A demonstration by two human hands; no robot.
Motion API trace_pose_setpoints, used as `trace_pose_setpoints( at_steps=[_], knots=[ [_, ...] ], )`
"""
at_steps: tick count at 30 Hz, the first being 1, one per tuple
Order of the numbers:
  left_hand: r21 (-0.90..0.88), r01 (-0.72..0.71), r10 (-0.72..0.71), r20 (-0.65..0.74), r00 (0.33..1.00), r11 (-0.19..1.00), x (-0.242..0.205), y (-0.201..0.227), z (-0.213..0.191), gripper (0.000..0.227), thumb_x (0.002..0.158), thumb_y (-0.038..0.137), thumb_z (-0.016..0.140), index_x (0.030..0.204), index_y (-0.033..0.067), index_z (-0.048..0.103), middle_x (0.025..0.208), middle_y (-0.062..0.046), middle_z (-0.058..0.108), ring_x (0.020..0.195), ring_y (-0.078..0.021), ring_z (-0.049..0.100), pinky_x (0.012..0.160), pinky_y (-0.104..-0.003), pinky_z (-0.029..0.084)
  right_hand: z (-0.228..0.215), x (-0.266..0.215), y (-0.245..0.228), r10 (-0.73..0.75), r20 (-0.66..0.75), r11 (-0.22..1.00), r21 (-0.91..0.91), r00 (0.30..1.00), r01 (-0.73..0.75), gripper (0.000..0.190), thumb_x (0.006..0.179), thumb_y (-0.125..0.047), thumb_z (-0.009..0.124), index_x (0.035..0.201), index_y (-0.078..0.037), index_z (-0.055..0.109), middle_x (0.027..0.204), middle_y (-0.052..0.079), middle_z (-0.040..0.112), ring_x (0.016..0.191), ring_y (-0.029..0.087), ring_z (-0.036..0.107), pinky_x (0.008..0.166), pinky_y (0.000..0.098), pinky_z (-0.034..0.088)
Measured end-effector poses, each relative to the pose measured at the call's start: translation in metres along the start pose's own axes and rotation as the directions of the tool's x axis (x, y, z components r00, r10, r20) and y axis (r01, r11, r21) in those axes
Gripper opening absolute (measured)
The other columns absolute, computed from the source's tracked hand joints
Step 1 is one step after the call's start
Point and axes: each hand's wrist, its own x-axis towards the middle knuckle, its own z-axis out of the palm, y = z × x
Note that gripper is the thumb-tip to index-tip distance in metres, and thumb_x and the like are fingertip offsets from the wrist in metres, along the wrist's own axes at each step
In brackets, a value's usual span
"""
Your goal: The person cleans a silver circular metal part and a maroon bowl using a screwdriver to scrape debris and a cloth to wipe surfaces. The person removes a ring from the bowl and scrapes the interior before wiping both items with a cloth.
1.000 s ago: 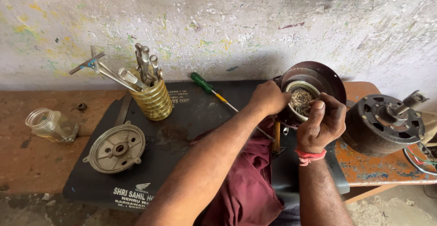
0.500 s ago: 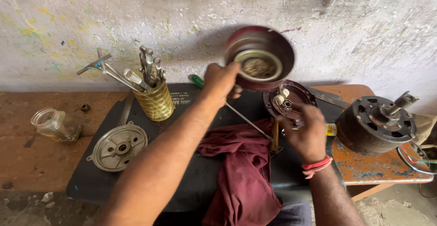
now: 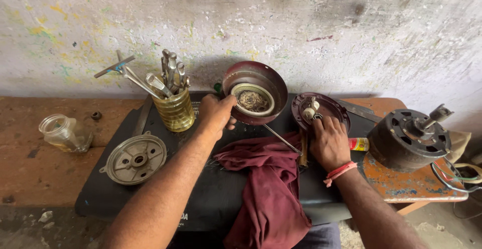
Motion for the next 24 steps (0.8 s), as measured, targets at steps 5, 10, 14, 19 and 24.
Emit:
trace_pose_setpoints(
  at_steps=[5, 10, 14, 19, 24],
  knots=[
    [0.026, 0.018, -0.017, -0.022, 1.000, 0.999, -0.003, -0.011, 0.000, 0.028, 0.083, 0.017, 0.070, 0.095, -0.0075, 0.065, 0.077, -0.014, 0.070, 0.047, -0.0168, 0.064, 0.035, -0.031, 0.051, -0.012, -0.009, 0.000, -0.103, -0.139, 0.992, 0.058, 0.985, 0.112, 0.034, 0.070, -0.008, 0.068, 0.104, -0.007, 0.064, 0.099, 0.015, 0.059, 0.097, 0.036, 0.056, 0.087, 0.0478, 0.046],
    [0.009, 0.000, 0.000, 0.022, 1.000, 1.000, -0.002, -0.022, 0.008, 0.030, 0.082, 0.016, 0.070, 0.101, -0.0055, 0.062, 0.080, -0.014, 0.070, 0.048, -0.0173, 0.062, 0.036, -0.031, 0.050, -0.035, -0.013, -0.002, -0.076, -0.266, 0.996, 0.027, 0.961, 0.086, 0.032, 0.075, -0.005, 0.068, 0.107, -0.006, 0.067, 0.096, 0.015, 0.058, 0.094, 0.036, 0.056, 0.086, 0.0488, 0.045],
    [0.044, -0.059, 0.057, 0.037, 0.998, 0.997, 0.003, -0.032, 0.018, 0.031, 0.083, 0.016, 0.069, 0.106, -0.0025, 0.059, 0.082, -0.013, 0.070, 0.051, -0.0156, 0.065, 0.038, -0.031, 0.053, -0.041, -0.010, 0.006, -0.051, -0.267, 0.998, 0.007, 0.962, 0.055, 0.026, 0.077, -0.004, 0.067, 0.103, -0.008, 0.066, 0.098, 0.013, 0.059, 0.097, 0.035, 0.057, 0.088, 0.0485, 0.045],
    [0.030, -0.155, 0.154, 0.018, 0.988, 0.987, 0.010, -0.045, 0.016, 0.026, 0.084, 0.015, 0.067, 0.101, -0.0037, 0.063, 0.078, -0.010, 0.069, 0.051, -0.0152, 0.065, 0.038, -0.031, 0.054, -0.021, -0.002, 0.020, -0.036, -0.166, 0.999, -0.024, 0.985, 0.032, 0.028, 0.074, -0.004, 0.065, 0.101, -0.008, 0.066, 0.100, 0.012, 0.061, 0.100, 0.034, 0.058, 0.090, 0.0471, 0.046],
    [0.094, -0.192, 0.197, -0.051, 0.979, 0.977, 0.017, -0.055, 0.000, 0.024, 0.082, 0.016, 0.067, 0.097, -0.0029, 0.065, 0.065, -0.007, 0.064, 0.047, -0.0140, 0.061, 0.036, -0.031, 0.054, -0.021, 0.005, 0.010, -0.048, 0.005, 0.996, -0.075, 0.999, 0.049, 0.029, 0.073, -0.005, 0.066, 0.102, -0.009, 0.066, 0.099, 0.012, 0.063, 0.102, 0.034, 0.059, 0.091, 0.0475, 0.046]
  ],
)
